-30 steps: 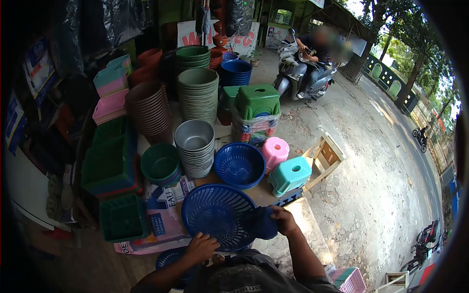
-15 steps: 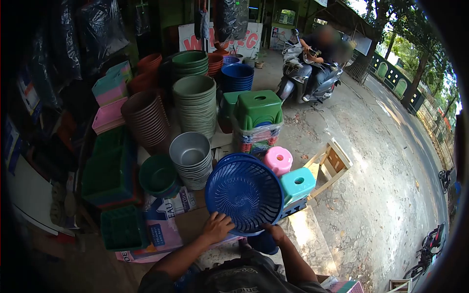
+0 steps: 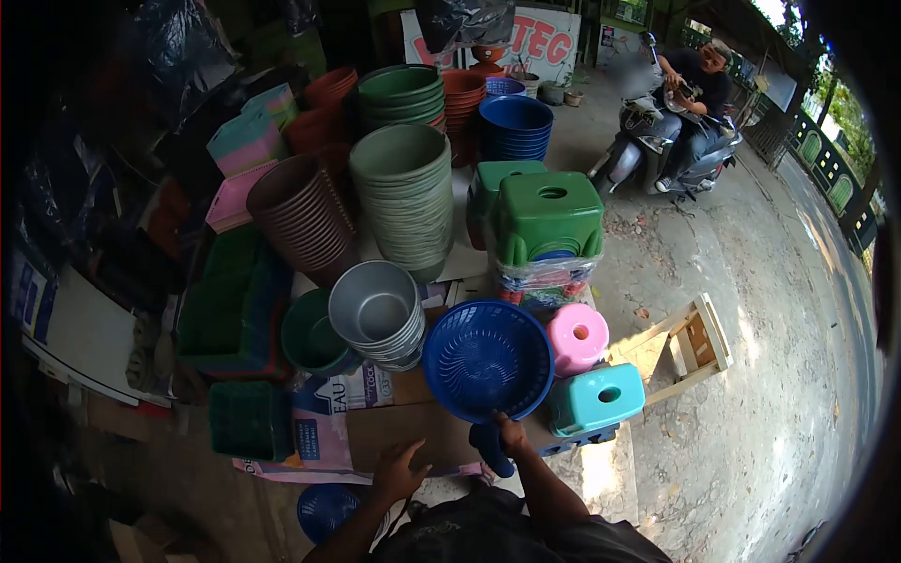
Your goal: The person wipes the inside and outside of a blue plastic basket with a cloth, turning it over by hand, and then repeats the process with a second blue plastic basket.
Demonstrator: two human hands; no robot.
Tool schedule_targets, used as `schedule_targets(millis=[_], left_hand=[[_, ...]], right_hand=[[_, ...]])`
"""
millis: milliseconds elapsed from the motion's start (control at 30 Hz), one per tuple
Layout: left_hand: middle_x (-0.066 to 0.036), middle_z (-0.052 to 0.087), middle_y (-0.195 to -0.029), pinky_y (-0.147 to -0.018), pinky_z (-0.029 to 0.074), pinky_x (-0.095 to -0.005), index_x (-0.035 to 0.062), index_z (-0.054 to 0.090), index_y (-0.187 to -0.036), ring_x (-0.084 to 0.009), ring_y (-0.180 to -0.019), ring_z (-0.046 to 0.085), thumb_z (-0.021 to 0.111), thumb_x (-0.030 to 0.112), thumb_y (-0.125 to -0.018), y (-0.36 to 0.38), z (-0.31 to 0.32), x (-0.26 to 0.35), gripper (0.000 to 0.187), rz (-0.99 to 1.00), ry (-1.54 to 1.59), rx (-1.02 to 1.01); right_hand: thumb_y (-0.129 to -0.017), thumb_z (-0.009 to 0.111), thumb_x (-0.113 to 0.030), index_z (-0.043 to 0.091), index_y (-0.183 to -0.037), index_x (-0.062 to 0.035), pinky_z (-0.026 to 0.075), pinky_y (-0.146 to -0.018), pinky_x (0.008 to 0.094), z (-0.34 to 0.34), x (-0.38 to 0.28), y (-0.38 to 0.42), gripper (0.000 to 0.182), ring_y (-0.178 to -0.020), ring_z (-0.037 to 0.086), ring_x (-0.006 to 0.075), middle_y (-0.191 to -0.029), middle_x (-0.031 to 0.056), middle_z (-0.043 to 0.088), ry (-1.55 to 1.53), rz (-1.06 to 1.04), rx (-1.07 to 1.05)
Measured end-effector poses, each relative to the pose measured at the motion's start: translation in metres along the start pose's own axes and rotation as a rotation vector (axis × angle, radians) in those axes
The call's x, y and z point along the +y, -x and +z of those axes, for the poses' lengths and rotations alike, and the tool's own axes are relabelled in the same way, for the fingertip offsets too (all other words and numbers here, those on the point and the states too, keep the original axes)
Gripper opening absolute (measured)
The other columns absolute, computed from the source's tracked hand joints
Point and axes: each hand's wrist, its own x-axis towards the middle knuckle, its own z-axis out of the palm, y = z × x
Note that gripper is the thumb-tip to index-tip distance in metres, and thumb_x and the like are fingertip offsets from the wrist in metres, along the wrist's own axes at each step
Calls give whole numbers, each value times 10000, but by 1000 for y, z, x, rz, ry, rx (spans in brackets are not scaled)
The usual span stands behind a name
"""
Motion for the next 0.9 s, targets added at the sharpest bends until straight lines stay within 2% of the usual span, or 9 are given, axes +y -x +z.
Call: schedule_targets(millis=[167, 300, 400, 467, 500, 567, 600, 733, 900], left_hand=[[-141, 636, -1125, -897, 464, -411, 108, 542, -1245, -310, -1024, 614, 726, 319, -753, 43, 23, -21, 565, -261, 75, 3], [-147, 632, -1128, -893, 470, -405, 95, 537, -1246, -309, -1016, 615, 730, 349, -750, 81, 44, -30, 589, -515, 215, 3], [-162, 661, -1044, -803, 516, -373, 53, 532, -1250, -273, -961, 644, 761, 372, -735, 116, 75, -66, 648, -698, 392, 44], [-135, 641, -1104, -854, 495, -366, 80, 575, -1195, -269, -967, 636, 729, 395, -743, 169, 88, -102, 572, -1050, 563, -60], [-135, 641, -1104, -854, 495, -366, 80, 575, -1195, -269, -967, 636, 729, 395, -743, 193, 81, -107, 572, -1079, 575, -36], [-149, 646, -1086, -836, 502, -348, 51, 642, -1072, -264, -953, 643, 718, 387, -757, 237, 62, -111, 467, -855, 441, -29], [-163, 650, -1078, -833, 501, -341, 46, 679, -985, -278, -951, 644, 707, 385, -773, 259, 82, -127, 401, -1159, 583, 161], [-196, 639, -1106, -853, 494, -337, 23, 654, -1075, -290, -980, 638, 752, 385, -737, 361, 125, -175, 505, -1266, 681, 355], [-148, 666, -847, -635, 495, -329, 41, 622, -1116, -215, -745, 635, 780, 253, -730, 452, 173, -221, 468, -1713, 1031, 668]], right_hand=[[-859, 595, -540, 556, -1191, 25, 489, -837, 354, 24, -23, 15, 657, -957, 608, 211, -1103, 122, 624, -290, 370, -113], [-852, 580, -579, 561, -1176, 29, 493, -832, 355, 34, 4, 9, 689, -947, 622, 214, -1039, 127, 649, 16, 614, -205], [-881, 562, -541, 545, -1183, 28, 498, -821, 377, 74, -10, 39, 644, -913, 630, 222, -994, 149, 654, 267, 603, -133], [-905, 546, -493, 529, -1176, 14, 496, -825, 399, 94, 20, 35, 575, -907, 624, 250, -997, 166, 635, 971, 4, -503], [-905, 546, -493, 529, -1176, 14, 496, -825, 399, 112, 24, 43, 575, -907, 624, 250, -997, 166, 635, 989, 11, -537], [-928, 506, -457, 516, -1148, 4, 488, -868, 422, 160, 15, 68, 512, -947, 618, 304, -993, 166, 622, 186, 715, -342], [-933, 509, -431, 508, -1162, 5, 477, -895, 437, 180, 19, 74, 492, -972, 609, 302, -1051, 168, 610, 135, 808, -366], [-876, 617, -380, 518, -1167, -26, 472, -868, 403, 251, 69, 110, 469, -978, 590, 255, -1050, 121, 601, 197, 814, -592], [-680, 720, -169, 617, -1068, -30, 458, -786, 365, 329, 179, 135, 425, -915, 575, 208, -986, 112, 614, 1202, 794, -985]])
